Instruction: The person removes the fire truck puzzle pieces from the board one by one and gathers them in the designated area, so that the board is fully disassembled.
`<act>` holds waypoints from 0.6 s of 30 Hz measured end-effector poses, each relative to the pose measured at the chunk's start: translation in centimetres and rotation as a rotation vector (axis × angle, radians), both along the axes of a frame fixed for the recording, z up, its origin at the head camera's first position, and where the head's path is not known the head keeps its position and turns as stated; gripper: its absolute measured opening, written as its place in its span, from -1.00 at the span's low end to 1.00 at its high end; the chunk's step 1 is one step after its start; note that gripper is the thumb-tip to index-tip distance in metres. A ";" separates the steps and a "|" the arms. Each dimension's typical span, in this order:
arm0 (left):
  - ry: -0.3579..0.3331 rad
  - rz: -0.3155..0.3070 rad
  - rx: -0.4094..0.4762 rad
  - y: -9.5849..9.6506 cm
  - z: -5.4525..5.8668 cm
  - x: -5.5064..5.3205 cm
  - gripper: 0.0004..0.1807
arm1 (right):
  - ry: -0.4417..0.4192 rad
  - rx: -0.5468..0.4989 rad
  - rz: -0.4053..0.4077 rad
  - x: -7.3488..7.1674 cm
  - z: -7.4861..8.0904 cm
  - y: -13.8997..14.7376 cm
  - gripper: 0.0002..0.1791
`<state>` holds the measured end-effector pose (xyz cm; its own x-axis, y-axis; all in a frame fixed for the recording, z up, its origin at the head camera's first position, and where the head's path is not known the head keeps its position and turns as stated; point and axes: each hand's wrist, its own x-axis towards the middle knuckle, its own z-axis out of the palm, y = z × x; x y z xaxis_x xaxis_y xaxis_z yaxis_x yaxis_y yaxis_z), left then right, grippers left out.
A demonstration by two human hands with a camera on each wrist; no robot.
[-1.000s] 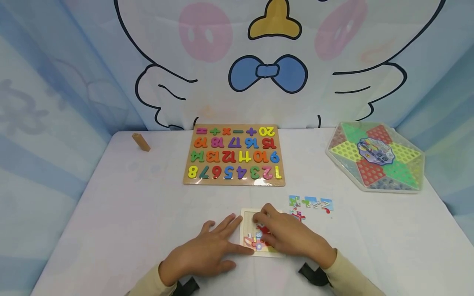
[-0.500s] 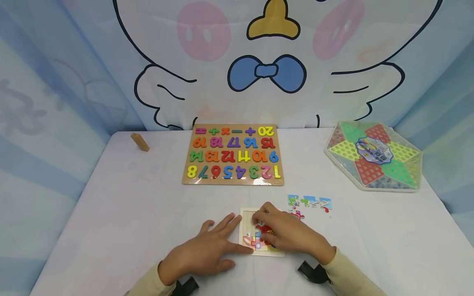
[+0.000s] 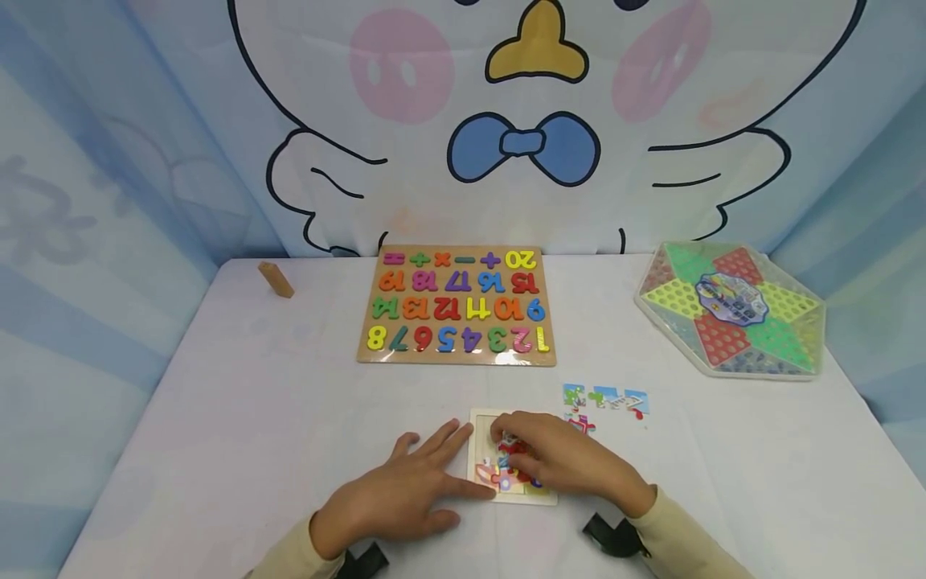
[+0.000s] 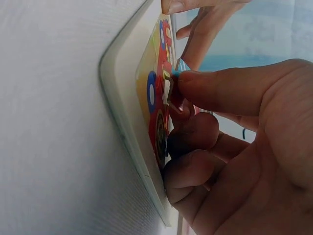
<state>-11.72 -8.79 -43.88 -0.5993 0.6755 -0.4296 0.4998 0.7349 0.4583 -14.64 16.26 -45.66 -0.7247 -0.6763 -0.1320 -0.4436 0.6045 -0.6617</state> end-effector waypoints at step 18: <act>0.012 0.001 -0.010 0.1 0.0 0.1 -0.50 | 0.021 -0.113 -0.005 -0.5 1.5 1.2 -0.84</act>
<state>-11.64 -8.74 -43.92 -0.6049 0.6705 -0.4296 0.5043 0.7400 0.4449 -15.13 17.49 -44.19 -0.7297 -0.6826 -0.0397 -0.4557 0.5288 -0.7161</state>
